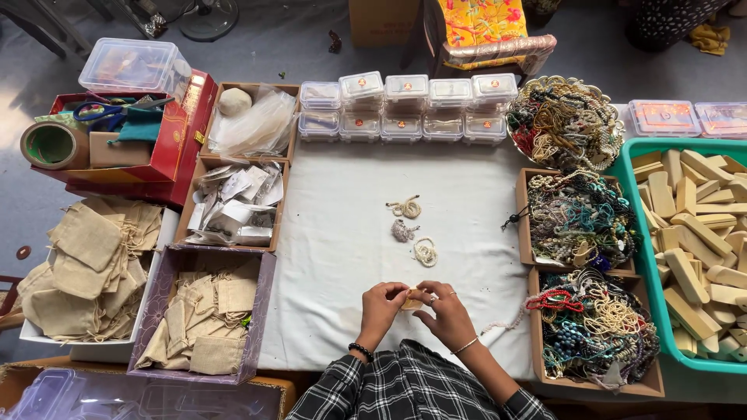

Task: The person sits at a table and packs various jewelry items, including beaded necklaces and bracelets, into small plastic containers and cloth pouches. They handle the items by hand, placing them into containers and arranging them on the table.

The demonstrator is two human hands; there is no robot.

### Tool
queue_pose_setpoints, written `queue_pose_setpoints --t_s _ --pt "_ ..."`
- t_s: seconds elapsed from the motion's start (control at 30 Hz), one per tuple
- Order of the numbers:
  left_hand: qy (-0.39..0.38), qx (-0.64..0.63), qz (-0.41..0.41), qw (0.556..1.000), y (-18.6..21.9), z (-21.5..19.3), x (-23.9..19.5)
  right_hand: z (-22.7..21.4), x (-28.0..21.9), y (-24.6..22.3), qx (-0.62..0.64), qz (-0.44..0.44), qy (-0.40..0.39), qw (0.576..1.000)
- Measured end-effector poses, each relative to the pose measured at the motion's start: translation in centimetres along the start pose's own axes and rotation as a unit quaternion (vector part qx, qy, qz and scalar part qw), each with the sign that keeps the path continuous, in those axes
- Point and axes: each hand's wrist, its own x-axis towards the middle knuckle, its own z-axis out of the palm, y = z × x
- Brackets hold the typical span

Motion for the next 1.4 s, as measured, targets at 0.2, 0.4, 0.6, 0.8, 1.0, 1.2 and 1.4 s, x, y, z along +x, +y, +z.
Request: queue_pose_setpoints --t_s 0.2,0.4,0.6,0.8,1.0,1.2,1.4 --pt "-0.123 0.090 0.058 0.987 -2.8 -0.9 1.5 0.7 1.2 4.6 -0.073 -0.106 0.008 0.992" --pt "-0.241 -0.233 -0.101 0.937 -4.6 -2.0 1.4 4.8 0.6 10.4 0.443 0.236 -0.058 0.863" --pt "-0.251 -0.252 -0.192 0.915 -5.7 -1.1 0.4 2.7 0.4 8.2 0.345 0.079 -0.038 0.935" --pt "-0.258 -0.526 -0.276 0.762 2.2 -3.4 -1.3 1.1 0.1 4.4 0.116 -0.086 0.028 0.989" --pt "-0.252 -0.367 -0.194 0.874 -2.7 -2.3 -0.6 0.4 1.3 3.0 0.555 0.261 -0.090 0.785" --pt "-0.146 -0.013 -0.018 0.989 -2.9 -3.3 -1.6 4.6 -0.2 6.3 0.435 0.320 -0.102 0.835" --pt "0.006 0.445 0.082 0.892 -7.2 -12.7 -8.3 4.7 -0.5 7.9 0.422 0.375 -0.033 0.825"
